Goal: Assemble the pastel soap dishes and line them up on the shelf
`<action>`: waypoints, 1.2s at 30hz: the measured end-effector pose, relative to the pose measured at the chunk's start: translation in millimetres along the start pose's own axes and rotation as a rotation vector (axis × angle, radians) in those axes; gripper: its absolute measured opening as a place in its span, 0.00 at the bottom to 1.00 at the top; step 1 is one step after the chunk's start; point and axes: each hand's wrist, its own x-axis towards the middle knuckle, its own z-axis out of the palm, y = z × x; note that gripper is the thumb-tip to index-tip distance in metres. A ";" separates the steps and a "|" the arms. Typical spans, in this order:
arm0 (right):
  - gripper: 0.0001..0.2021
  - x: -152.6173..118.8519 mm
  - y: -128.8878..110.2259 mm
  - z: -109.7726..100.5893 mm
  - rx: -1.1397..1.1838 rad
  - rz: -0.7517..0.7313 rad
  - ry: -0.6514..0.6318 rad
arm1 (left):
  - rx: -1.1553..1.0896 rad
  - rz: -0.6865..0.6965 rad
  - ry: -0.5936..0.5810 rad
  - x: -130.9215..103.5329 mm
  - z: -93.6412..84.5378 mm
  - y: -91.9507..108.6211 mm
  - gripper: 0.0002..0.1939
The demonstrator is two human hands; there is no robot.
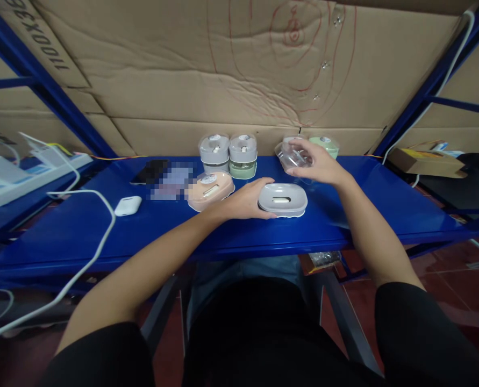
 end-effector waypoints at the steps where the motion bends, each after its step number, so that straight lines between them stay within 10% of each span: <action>1: 0.51 -0.6 -1.9 0.6 -0.003 -0.009 -0.030 | -0.009 -0.018 0.006 0.6 -0.1 -0.7 0.56; 11: 0.49 -0.2 -7.0 7.5 -0.038 -0.038 -0.122 | -0.017 -0.040 -0.005 2.2 2.9 -4.0 0.53; 20: 0.47 -6.1 -18.8 4.5 -0.028 -0.036 -0.401 | -0.108 -0.134 0.054 6.0 10.6 -15.2 0.70; 36: 0.49 -2.2 -13.5 33.3 -0.006 -0.175 -0.521 | -0.244 -0.043 0.082 7.8 9.7 -20.3 0.60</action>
